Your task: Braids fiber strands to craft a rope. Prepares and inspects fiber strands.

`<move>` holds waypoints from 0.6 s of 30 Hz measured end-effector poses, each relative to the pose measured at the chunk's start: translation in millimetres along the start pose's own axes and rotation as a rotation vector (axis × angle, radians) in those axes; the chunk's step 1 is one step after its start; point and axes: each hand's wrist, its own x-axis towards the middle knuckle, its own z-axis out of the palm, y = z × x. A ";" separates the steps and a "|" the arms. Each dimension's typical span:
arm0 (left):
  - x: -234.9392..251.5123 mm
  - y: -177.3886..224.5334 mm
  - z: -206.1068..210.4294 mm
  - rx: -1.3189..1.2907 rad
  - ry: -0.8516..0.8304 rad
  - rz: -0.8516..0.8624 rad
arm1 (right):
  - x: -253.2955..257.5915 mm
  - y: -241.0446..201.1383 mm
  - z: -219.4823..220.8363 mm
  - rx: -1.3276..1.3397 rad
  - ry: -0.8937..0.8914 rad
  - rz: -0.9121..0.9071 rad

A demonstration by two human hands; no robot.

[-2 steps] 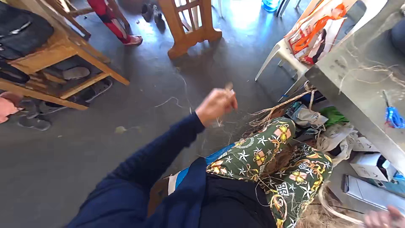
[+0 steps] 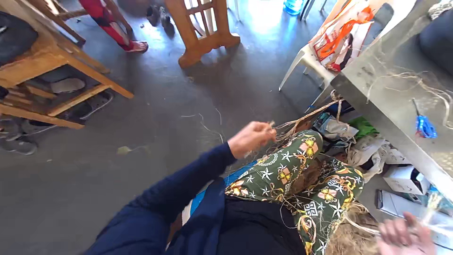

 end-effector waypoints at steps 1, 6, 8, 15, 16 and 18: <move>0.9 -11.3 18.1 -0.103 -0.071 -0.042 | -2.9 11.7 18.0 0.015 0.018 -0.020; 11.2 -36.3 64.7 -0.422 -0.278 -0.112 | -7.2 58.0 79.6 -0.034 0.005 0.018; 10.8 -36.2 78.0 -0.433 -0.297 -0.114 | -8.5 71.0 91.1 -0.040 -0.096 0.089; 4.4 -18.6 114.8 -0.174 -0.425 -0.122 | -20.5 95.9 132.1 -0.272 -0.182 0.263; 5.7 -17.4 117.8 -0.127 -0.437 -0.093 | -20.4 98.3 132.7 -0.294 -0.203 0.271; 11.8 -16.8 121.1 -0.026 -0.442 -0.051 | -19.8 102.6 130.7 -0.336 -0.251 0.258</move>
